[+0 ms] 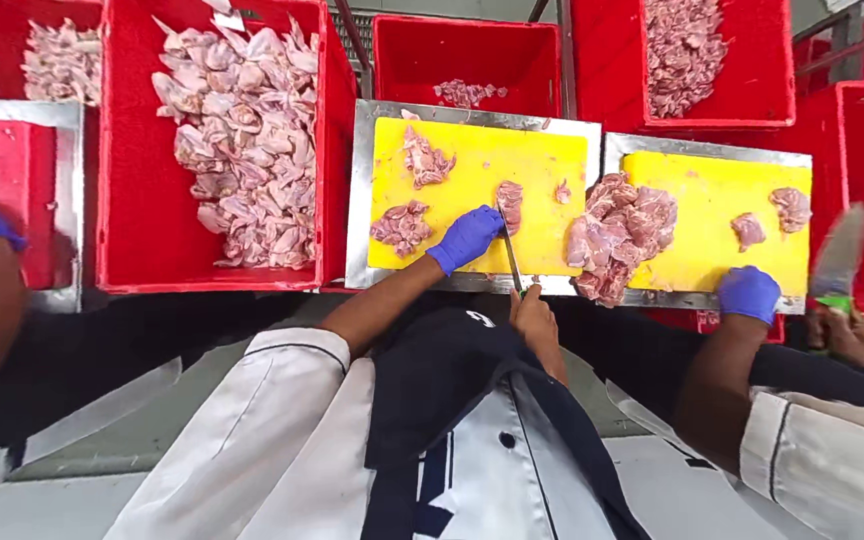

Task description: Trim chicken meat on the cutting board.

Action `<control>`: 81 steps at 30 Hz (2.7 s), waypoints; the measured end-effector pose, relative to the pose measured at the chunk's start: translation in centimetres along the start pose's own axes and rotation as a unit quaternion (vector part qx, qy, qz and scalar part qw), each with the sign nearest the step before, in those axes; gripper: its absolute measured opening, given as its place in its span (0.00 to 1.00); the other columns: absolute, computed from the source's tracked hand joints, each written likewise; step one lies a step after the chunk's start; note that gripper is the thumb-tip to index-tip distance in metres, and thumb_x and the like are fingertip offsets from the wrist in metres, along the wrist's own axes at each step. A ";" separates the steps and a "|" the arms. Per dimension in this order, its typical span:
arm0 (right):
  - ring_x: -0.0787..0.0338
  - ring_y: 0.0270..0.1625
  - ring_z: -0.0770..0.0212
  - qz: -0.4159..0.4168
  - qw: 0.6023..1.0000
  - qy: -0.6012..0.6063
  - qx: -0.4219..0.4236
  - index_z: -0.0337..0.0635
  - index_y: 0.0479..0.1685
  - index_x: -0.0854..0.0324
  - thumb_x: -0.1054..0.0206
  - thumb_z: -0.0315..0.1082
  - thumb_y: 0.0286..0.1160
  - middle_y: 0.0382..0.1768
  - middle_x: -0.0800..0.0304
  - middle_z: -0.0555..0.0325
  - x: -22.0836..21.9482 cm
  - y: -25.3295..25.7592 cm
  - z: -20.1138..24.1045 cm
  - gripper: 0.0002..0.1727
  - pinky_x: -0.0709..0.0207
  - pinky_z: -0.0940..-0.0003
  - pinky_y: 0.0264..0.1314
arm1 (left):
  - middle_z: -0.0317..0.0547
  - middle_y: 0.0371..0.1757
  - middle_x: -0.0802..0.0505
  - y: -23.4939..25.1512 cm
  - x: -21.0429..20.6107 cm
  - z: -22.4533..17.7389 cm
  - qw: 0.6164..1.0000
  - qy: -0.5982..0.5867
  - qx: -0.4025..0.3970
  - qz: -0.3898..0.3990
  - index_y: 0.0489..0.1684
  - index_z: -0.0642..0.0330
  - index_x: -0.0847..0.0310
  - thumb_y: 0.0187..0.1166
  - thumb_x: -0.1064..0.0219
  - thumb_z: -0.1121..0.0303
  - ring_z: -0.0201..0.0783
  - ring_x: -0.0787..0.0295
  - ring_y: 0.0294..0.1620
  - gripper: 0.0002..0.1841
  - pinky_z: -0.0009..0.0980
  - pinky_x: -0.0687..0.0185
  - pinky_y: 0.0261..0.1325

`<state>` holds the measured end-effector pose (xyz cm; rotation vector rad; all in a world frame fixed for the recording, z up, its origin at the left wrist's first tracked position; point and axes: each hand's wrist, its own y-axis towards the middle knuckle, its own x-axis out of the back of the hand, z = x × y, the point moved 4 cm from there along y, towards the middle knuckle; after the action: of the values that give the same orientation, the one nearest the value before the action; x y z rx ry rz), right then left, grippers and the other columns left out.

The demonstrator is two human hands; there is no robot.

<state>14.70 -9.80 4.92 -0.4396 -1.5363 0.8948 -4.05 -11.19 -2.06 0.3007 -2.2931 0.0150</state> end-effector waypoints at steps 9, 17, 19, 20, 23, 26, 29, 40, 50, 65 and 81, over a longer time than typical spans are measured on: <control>0.07 0.57 0.37 -0.079 0.994 0.031 0.070 0.30 0.75 0.32 0.54 0.52 0.95 0.50 0.09 0.35 1.9 4.2 5.4 0.31 0.16 0.40 0.58 | 0.54 0.57 0.06 -0.3 -0.5 0.8 0.999 0.010 -0.026 -0.043 0.51 0.64 0.09 0.84 0.40 0.73 0.52 0.11 0.66 0.12 0.45 0.16 0.70; 0.08 0.58 0.34 0.006 0.999 0.011 -0.032 0.34 0.76 0.30 0.50 0.56 0.93 0.51 0.09 0.32 -2.5 -3.3 -5.2 0.32 0.18 0.37 0.60 | 0.60 0.58 0.08 -2.7 0.1 -0.4 0.998 0.023 0.032 0.049 0.52 0.66 0.12 0.83 0.39 0.67 0.59 0.14 0.69 0.14 0.52 0.21 0.72; 0.08 0.59 0.35 0.009 0.999 0.007 -0.033 0.35 0.75 0.30 0.51 0.56 0.93 0.51 0.09 0.34 -2.5 -3.0 -5.2 0.32 0.18 0.39 0.60 | 0.64 0.58 0.10 -3.9 0.2 -1.1 0.992 0.010 0.045 0.121 0.54 0.69 0.15 0.80 0.40 0.73 0.63 0.15 0.68 0.12 0.55 0.18 0.68; 0.08 0.59 0.35 0.009 0.999 0.003 -0.032 0.36 0.75 0.29 0.51 0.56 0.94 0.52 0.08 0.34 -2.6 -2.9 -5.3 0.32 0.18 0.39 0.60 | 0.65 0.57 0.11 -4.4 0.3 -1.4 0.988 -0.003 0.050 0.148 0.54 0.69 0.16 0.78 0.38 0.76 0.64 0.15 0.67 0.12 0.57 0.17 0.65; 0.08 0.59 0.34 -0.006 1.000 0.000 -0.018 0.35 0.75 0.29 0.50 0.56 0.93 0.51 0.08 0.33 -2.9 -2.6 -5.4 0.32 0.18 0.38 0.60 | 0.61 0.51 0.10 -4.9 2.7 -2.1 0.992 -0.079 0.034 0.096 0.45 0.69 0.14 0.70 0.33 0.77 0.58 0.11 0.58 0.09 0.52 0.16 0.62; 0.07 0.56 0.32 -0.022 1.000 0.007 -0.001 0.34 0.73 0.27 0.49 0.55 0.93 0.48 0.08 0.32 -3.1 -2.5 -5.9 0.31 0.17 0.37 0.57 | 0.58 0.43 0.07 -5.0 8.7 -4.3 0.980 -0.129 -0.050 -0.146 0.32 0.68 0.14 0.68 0.30 0.79 0.48 0.08 0.50 0.01 0.40 0.11 0.56; 0.06 0.54 0.34 -0.026 1.000 0.007 0.009 0.35 0.72 0.26 0.49 0.56 0.93 0.47 0.07 0.33 -3.2 -2.1 -6.3 0.31 0.17 0.37 0.55 | 0.60 0.47 0.07 -4.5 12.9 -2.4 0.947 -0.048 -0.041 -0.315 0.35 0.70 0.14 0.68 0.28 0.82 0.49 0.07 0.56 0.03 0.40 0.10 0.61; 0.07 0.41 0.34 -0.100 0.983 0.116 0.102 0.30 0.65 0.24 0.48 0.55 0.92 0.34 0.11 0.35 -2.0 -1.6 -8.8 0.31 0.18 0.37 0.47 | 0.55 0.68 0.10 -1.0 2.7 -2.7 0.991 0.029 0.107 -0.069 0.64 0.60 0.13 0.81 0.32 0.63 0.55 0.17 0.75 0.17 0.51 0.23 0.78; 0.07 0.52 0.35 -0.072 0.987 0.142 0.037 0.34 0.69 0.25 0.51 0.58 0.93 0.43 0.09 0.35 -2.1 2.0 -10.4 0.33 0.18 0.37 0.56 | 0.59 0.54 0.08 5.8 2.5 -3.6 0.978 -0.011 0.189 -0.086 0.57 0.61 0.14 0.68 0.28 0.77 0.58 0.11 0.60 0.17 0.56 0.14 0.62; 0.08 0.49 0.35 -0.081 0.979 0.162 0.095 0.30 0.67 0.25 0.50 0.55 0.93 0.41 0.10 0.34 -0.2 2.1 -8.1 0.32 0.18 0.38 0.55 | 0.57 0.66 0.09 0.8 2.8 -2.0 0.973 0.035 0.206 -0.100 0.65 0.63 0.14 0.83 0.36 0.68 0.53 0.12 0.68 0.16 0.51 0.18 0.72; 0.08 0.61 0.38 -0.075 0.990 0.091 0.078 0.30 0.76 0.33 0.54 0.51 0.95 0.55 0.11 0.35 4.2 6.1 2.5 0.31 0.17 0.41 0.63 | 0.58 0.61 0.09 4.5 -0.8 -1.5 0.999 -0.025 0.019 -0.006 0.54 0.68 0.12 0.82 0.36 0.77 0.54 0.12 0.67 0.10 0.48 0.20 0.75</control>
<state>10.20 -3.58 3.25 -0.2805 -1.3049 0.8266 -3.40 -6.50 -1.24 0.3387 -2.3418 0.0459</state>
